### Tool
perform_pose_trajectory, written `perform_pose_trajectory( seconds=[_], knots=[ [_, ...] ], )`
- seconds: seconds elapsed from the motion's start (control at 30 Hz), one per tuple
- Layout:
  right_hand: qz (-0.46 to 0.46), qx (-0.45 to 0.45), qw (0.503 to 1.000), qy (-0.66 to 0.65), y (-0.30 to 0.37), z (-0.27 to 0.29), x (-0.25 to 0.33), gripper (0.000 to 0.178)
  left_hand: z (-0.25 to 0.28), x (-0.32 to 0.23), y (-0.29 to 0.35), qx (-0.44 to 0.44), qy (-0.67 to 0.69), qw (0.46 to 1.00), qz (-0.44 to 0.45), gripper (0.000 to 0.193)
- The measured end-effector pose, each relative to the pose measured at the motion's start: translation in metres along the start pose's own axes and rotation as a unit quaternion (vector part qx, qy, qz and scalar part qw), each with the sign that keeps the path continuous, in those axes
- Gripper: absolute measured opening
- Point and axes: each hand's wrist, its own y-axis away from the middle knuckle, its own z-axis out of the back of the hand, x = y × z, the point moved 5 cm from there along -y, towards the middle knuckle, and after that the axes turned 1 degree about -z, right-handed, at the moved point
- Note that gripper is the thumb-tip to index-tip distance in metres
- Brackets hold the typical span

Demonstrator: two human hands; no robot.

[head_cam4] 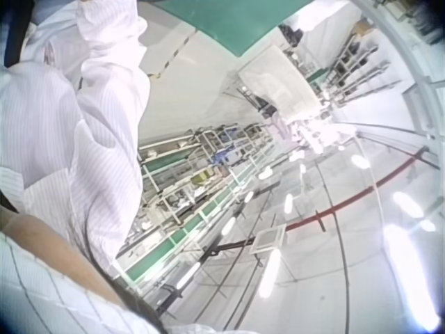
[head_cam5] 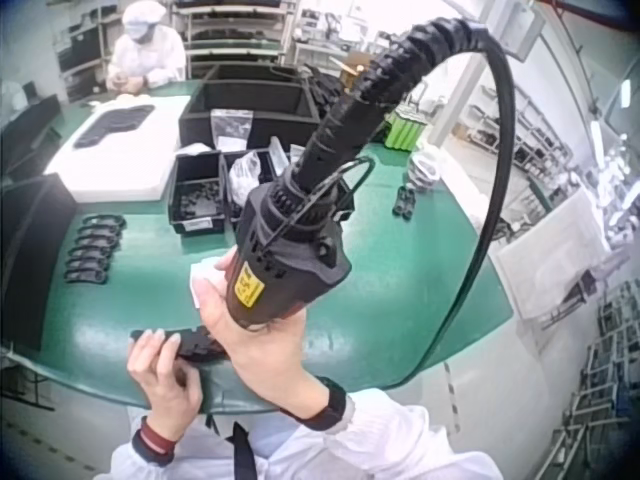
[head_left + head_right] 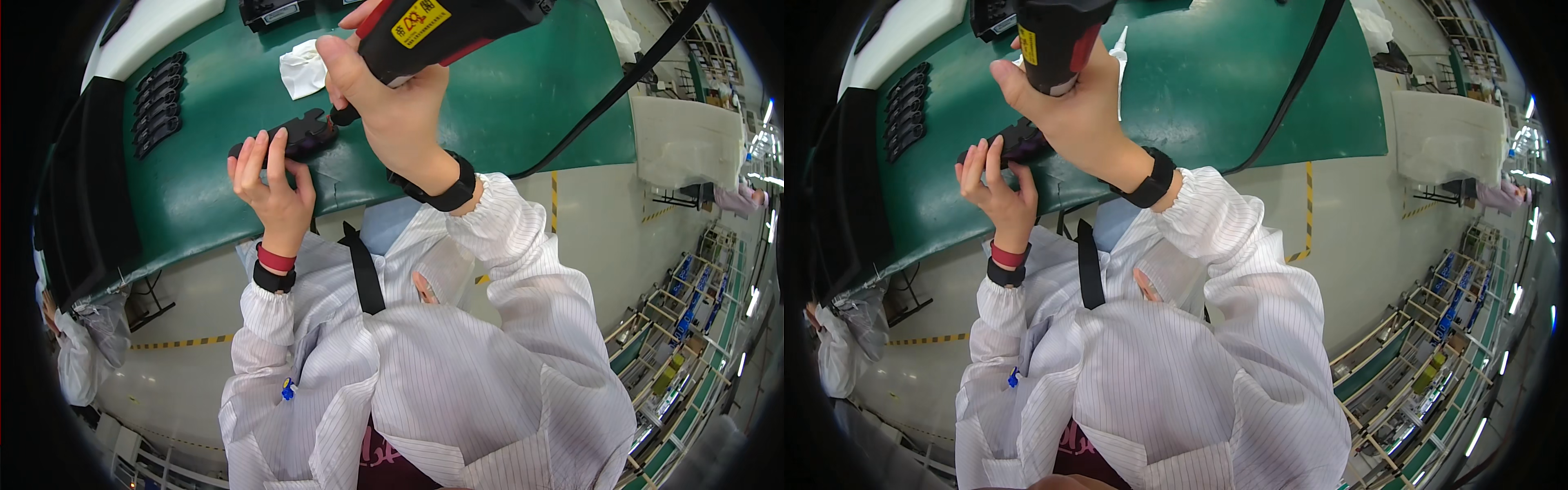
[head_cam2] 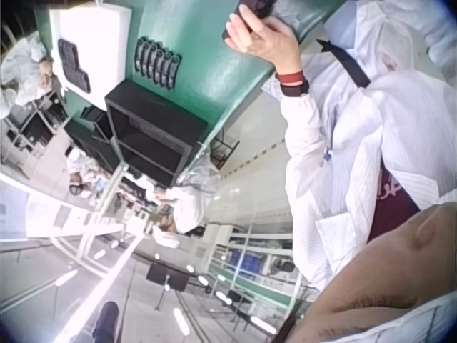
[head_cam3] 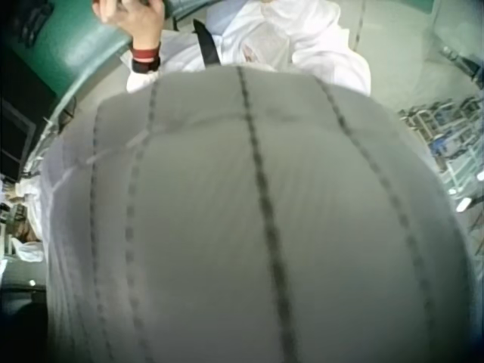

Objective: The person assembles a battery pack by applying adhesive to purple cylindrical cells and a green circuit board. They insert the cells into a black plastic housing, secure the board, and use a hot air gun to heat the assembly. The person then uses a screwdriver to fasten the housing and places the completed unit into a black tray.

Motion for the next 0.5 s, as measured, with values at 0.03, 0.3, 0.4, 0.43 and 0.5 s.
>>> perform_pose_trajectory(
  seconds=[0.03,0.3,0.4,0.43,0.5],
  knots=[
    [-0.021,0.010,1.000,0.017,0.0008,0.0003,-0.0010,0.028,-0.0003,0.0003,0.0000,0.001,0.000,1.000,0.000,0.066],
    [0.024,-0.033,0.997,0.059,0.0035,0.0002,-0.0026,0.020,-0.0006,0.0005,-0.0006,0.001,0.002,1.000,-0.004,0.065],
    [0.039,-0.002,0.998,0.057,0.0017,-0.0003,-0.0006,0.017,-0.0013,-0.0003,-0.0002,0.003,0.001,1.000,-0.003,0.065],
    [0.038,0.013,0.998,0.047,0.0007,-0.0002,0.0002,0.017,-0.0014,-0.0009,-0.0002,0.010,-0.007,1.000,-0.007,0.064],
    [0.041,0.042,0.997,0.058,-0.0010,0.0020,-0.0017,0.017,-0.0009,-0.0015,0.0002,0.026,-0.026,0.999,-0.015,0.064]
  ],
)
